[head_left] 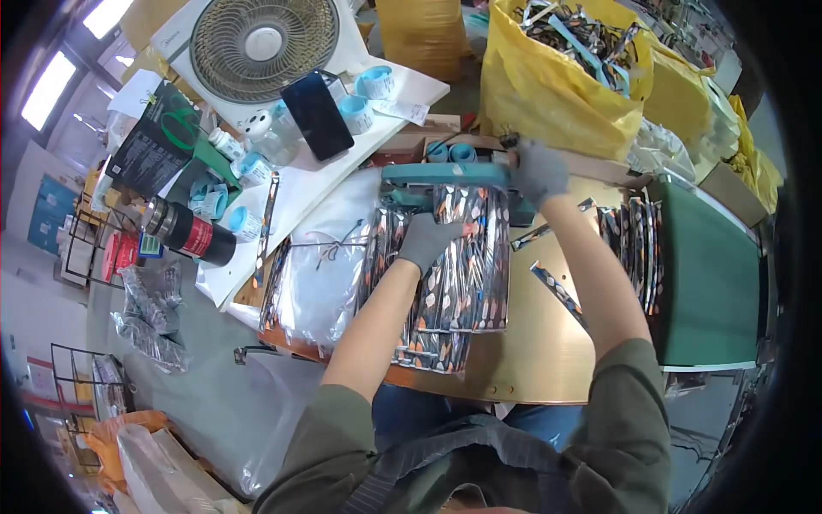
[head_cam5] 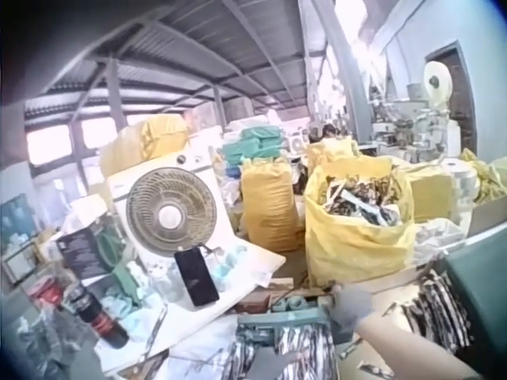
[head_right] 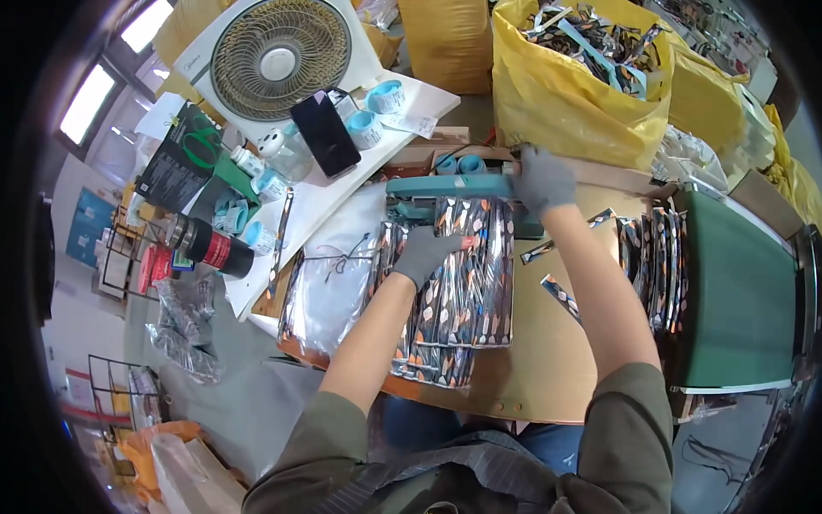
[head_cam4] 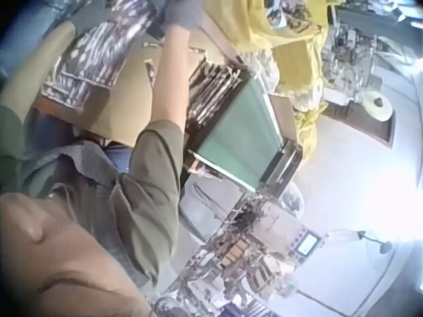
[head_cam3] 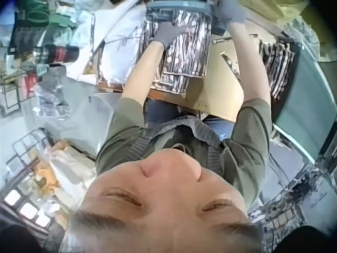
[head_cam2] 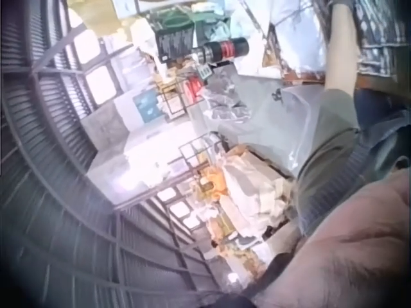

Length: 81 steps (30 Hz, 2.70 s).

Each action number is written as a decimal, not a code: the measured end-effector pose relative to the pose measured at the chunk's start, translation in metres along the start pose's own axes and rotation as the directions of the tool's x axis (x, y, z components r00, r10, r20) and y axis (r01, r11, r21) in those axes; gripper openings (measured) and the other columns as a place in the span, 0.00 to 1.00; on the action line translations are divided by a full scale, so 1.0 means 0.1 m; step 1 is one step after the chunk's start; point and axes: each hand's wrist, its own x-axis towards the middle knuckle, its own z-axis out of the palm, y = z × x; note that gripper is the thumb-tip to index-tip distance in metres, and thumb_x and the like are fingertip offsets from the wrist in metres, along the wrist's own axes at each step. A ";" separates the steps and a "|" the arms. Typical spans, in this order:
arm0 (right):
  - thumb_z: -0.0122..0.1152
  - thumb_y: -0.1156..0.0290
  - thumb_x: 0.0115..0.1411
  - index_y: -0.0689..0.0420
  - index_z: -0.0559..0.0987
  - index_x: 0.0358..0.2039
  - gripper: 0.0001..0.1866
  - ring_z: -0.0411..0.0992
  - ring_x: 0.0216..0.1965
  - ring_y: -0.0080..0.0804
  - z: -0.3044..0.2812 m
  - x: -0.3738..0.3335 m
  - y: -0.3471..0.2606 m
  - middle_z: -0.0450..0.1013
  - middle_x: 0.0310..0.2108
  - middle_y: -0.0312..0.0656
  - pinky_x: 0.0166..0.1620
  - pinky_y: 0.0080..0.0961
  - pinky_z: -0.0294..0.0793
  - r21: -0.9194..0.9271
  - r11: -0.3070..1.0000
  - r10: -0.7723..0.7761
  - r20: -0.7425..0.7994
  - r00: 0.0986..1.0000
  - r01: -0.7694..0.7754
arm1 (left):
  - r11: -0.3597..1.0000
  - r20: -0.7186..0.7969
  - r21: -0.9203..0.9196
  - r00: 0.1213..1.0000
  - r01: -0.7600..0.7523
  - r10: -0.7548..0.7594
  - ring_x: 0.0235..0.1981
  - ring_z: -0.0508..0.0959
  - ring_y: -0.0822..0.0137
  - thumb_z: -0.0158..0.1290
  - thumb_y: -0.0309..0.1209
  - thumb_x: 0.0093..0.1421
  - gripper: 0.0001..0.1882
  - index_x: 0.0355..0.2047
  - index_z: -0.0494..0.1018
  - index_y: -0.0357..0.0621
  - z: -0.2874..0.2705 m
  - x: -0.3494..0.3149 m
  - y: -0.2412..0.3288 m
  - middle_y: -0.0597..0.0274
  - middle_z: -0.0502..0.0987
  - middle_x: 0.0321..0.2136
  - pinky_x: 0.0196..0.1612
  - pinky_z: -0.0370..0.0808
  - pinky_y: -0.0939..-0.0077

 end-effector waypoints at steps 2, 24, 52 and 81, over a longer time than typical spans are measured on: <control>0.52 0.59 0.55 0.54 0.75 0.30 0.12 0.73 0.30 0.49 0.12 -0.02 -0.05 0.73 0.29 0.49 0.34 0.43 0.71 0.074 0.997 0.005 -0.016 1.000 -0.003 | 0.994 -0.008 -0.073 0.997 -0.076 0.075 0.28 0.76 0.69 0.65 0.37 0.40 0.21 0.30 0.77 0.34 -0.01 0.06 -0.19 0.57 0.79 0.27 0.37 0.71 0.74; 0.62 0.61 0.49 0.65 0.59 0.57 0.38 0.64 0.49 0.49 -0.16 -1.68 0.54 0.65 0.47 0.53 0.52 0.39 0.63 0.324 0.946 -0.038 0.049 0.998 0.020 | 0.998 0.017 0.054 1.000 0.014 -0.015 0.31 0.75 0.67 0.66 0.44 0.40 0.27 0.35 0.76 0.35 -0.13 -0.19 -0.22 0.54 0.78 0.31 0.38 0.71 0.73; 0.53 0.33 0.47 0.67 0.72 0.46 0.46 0.70 0.45 0.56 -0.33 -1.53 2.07 0.72 0.41 0.61 0.49 0.38 0.68 0.361 0.546 0.679 0.337 0.652 -0.756 | 0.992 0.249 0.099 0.964 0.072 -0.095 0.39 0.77 0.53 0.57 0.60 0.46 0.40 0.37 0.72 0.26 2.55 0.39 0.12 0.42 0.76 0.34 0.45 0.70 0.66; 0.65 0.56 0.41 0.66 0.58 0.59 0.47 0.68 0.50 0.37 -1.88 -2.32 0.12 0.66 0.52 0.52 0.53 0.30 0.66 0.935 0.056 -0.195 0.353 0.915 -0.349 | 0.703 0.809 -0.504 0.560 0.502 0.180 0.42 0.74 0.66 0.58 0.35 0.49 0.27 0.48 0.68 0.36 1.26 -1.92 -0.03 0.56 0.75 0.40 0.49 0.69 0.71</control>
